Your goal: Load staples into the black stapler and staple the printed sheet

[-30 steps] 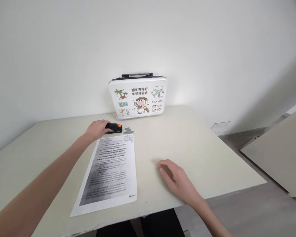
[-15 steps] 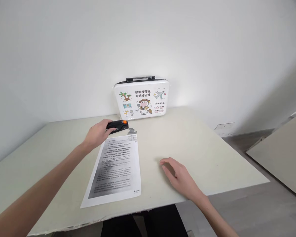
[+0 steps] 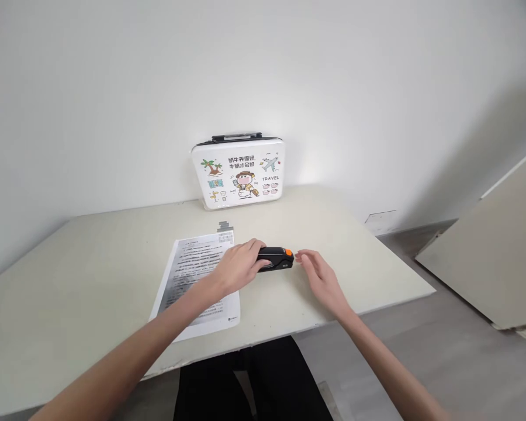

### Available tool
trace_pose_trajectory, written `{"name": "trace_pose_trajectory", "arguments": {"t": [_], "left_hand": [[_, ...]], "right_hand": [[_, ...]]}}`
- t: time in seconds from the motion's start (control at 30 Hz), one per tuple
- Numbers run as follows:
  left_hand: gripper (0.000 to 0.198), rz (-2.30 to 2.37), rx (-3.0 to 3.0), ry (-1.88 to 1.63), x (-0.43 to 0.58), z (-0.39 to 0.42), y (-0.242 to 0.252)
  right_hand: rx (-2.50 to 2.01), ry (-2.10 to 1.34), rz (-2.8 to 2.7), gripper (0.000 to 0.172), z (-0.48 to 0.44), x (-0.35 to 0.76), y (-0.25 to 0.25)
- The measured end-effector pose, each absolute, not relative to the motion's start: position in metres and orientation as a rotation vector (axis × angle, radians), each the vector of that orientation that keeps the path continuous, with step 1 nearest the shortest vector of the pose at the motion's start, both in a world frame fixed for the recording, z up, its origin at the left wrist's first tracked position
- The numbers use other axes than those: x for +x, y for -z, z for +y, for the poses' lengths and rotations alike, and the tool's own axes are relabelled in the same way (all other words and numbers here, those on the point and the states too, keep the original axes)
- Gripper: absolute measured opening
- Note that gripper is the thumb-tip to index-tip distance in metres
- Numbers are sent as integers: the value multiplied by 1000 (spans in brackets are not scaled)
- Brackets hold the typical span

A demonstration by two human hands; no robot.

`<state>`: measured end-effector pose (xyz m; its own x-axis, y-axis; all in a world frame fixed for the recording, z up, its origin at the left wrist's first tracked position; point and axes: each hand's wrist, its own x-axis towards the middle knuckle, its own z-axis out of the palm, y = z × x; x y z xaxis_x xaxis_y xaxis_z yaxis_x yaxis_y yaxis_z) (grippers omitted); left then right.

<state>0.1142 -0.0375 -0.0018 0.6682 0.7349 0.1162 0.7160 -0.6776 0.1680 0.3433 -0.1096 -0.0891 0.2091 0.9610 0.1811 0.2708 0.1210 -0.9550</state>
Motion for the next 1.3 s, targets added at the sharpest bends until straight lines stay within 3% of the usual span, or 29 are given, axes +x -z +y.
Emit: {"name": "trace_pose_trajectory", "arguments": {"t": [0.57,0.8,1.0,1.3], "left_hand": [[18,1079,2688,-471,153,-52,46],[46,1119,2583,-562,118,-50,57],[28,1101,2529,-554,95,-53,63],[15,1106,2454,-595,105,-52,62]], "right_hand": [[-1474,-660,-1505,46,-102,366,91],[-1503,-658,-1519,50,-102,367,90],[-1532,-691,-1490,54,-106,363,88],[-1596,-774,-1395,54,-105,357,84]]}}
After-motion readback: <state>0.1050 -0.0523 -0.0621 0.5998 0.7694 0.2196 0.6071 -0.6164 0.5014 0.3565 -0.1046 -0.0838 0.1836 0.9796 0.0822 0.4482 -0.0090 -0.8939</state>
